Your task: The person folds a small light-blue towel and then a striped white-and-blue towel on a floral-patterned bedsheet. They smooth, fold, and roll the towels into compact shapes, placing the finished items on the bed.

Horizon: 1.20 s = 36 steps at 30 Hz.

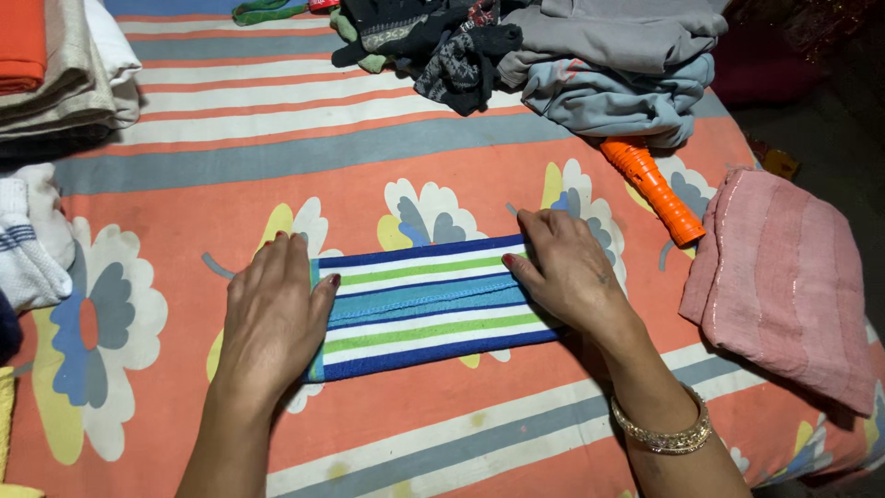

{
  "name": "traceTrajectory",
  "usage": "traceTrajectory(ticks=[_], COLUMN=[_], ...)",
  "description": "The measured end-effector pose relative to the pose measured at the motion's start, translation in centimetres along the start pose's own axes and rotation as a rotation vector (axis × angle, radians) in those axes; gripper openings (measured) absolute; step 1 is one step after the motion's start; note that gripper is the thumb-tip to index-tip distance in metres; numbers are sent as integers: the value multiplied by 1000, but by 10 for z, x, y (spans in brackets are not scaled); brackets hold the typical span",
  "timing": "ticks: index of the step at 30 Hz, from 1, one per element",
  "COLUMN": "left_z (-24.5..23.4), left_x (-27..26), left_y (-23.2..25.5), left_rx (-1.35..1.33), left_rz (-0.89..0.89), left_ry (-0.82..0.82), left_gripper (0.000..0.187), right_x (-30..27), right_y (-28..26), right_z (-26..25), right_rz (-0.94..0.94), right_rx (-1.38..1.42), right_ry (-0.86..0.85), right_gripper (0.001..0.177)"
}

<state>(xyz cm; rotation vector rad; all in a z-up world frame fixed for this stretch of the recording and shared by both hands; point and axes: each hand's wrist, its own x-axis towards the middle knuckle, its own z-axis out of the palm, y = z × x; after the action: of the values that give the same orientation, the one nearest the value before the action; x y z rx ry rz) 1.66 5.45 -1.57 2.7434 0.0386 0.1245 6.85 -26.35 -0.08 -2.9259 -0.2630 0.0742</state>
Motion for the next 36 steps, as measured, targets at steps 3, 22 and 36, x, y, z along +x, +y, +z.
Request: traceTrajectory(ticks=[3,22,36], left_z=[-10,-20,-25], left_x=[3,-3,-4], left_y=[3,4,1], left_rx=[-207,-502,-1126], left_rz=[-135,-340,-428], left_ry=[50,-172,-347], left_gripper=[59,36,34], right_x=[0,-7,-13], right_y=[-4,33,32], right_z=[-7,15,18], right_rz=[59,246,325], right_rx=[181,807,1019], right_ry=[24,-95,-175], right_gripper=[67,58,36])
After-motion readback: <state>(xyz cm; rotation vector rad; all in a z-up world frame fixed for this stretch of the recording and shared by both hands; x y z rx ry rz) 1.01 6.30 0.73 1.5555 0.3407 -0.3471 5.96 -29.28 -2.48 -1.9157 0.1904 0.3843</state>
